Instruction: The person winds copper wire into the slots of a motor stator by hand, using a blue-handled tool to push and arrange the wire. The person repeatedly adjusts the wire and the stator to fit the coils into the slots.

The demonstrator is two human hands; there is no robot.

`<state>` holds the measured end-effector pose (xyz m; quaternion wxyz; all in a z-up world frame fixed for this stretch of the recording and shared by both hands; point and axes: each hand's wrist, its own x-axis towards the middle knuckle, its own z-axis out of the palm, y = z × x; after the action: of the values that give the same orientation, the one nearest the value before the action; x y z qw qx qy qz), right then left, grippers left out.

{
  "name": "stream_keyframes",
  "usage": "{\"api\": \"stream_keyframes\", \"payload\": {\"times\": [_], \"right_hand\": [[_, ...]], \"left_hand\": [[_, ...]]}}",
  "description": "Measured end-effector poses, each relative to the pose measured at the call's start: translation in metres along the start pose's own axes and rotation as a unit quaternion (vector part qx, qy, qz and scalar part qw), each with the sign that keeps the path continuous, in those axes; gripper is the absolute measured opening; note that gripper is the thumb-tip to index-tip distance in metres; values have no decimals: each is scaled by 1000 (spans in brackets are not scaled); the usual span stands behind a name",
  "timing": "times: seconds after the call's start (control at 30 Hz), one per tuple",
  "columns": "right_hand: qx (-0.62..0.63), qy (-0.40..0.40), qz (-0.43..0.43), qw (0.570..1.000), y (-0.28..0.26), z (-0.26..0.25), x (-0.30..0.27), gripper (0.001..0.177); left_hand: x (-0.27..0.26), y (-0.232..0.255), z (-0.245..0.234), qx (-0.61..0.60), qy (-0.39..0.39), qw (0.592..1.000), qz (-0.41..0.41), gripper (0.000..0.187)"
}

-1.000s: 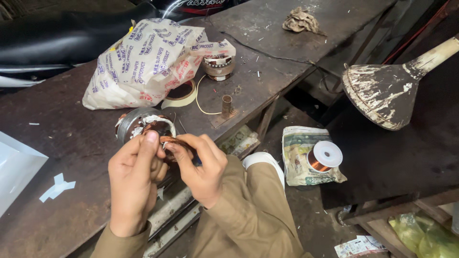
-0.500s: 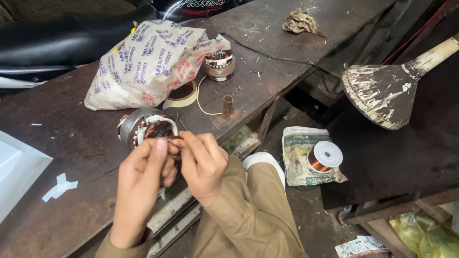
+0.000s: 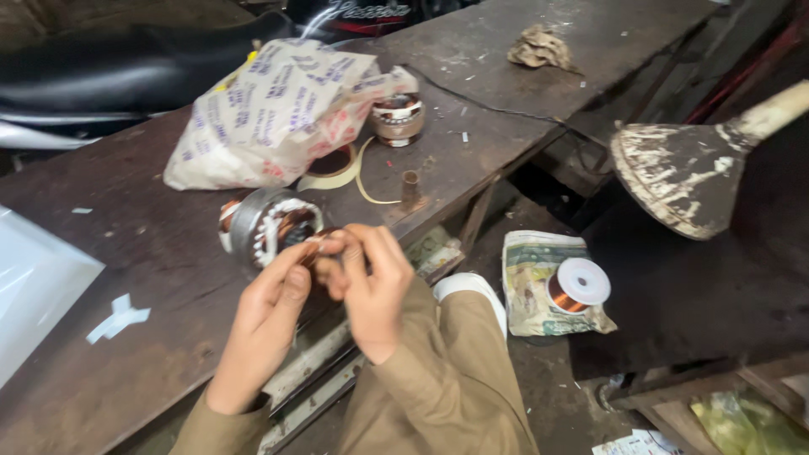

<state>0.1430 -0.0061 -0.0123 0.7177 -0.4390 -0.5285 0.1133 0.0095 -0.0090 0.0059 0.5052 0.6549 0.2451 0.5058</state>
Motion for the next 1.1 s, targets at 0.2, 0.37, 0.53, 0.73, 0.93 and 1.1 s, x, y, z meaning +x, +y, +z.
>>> {"api": "stream_keyframes", "payload": {"times": [0.2,0.37,0.53,0.73,0.93,1.1], "right_hand": [[149,-11,170,974,17,0,4,21],[63,-57,185,979,21,-5,14,24],[-11,-101,132,986,14,-5,23,26],[-123,-158,100,975,3,-7,33,26],[-239,-141,-72,958,-5,-3,36,28],[-269,-136,-152,941,-4,0,37,25]], "left_hand": [[-1,4,5,64,108,992,0,49],[-2,4,25,234,213,944,93,26],[-8,13,31,391,300,849,188,11],[-10,12,19,347,303,874,153,12],[0,-8,-38,264,391,876,99,17],[59,-36,-143,175,112,967,-148,20]]}}
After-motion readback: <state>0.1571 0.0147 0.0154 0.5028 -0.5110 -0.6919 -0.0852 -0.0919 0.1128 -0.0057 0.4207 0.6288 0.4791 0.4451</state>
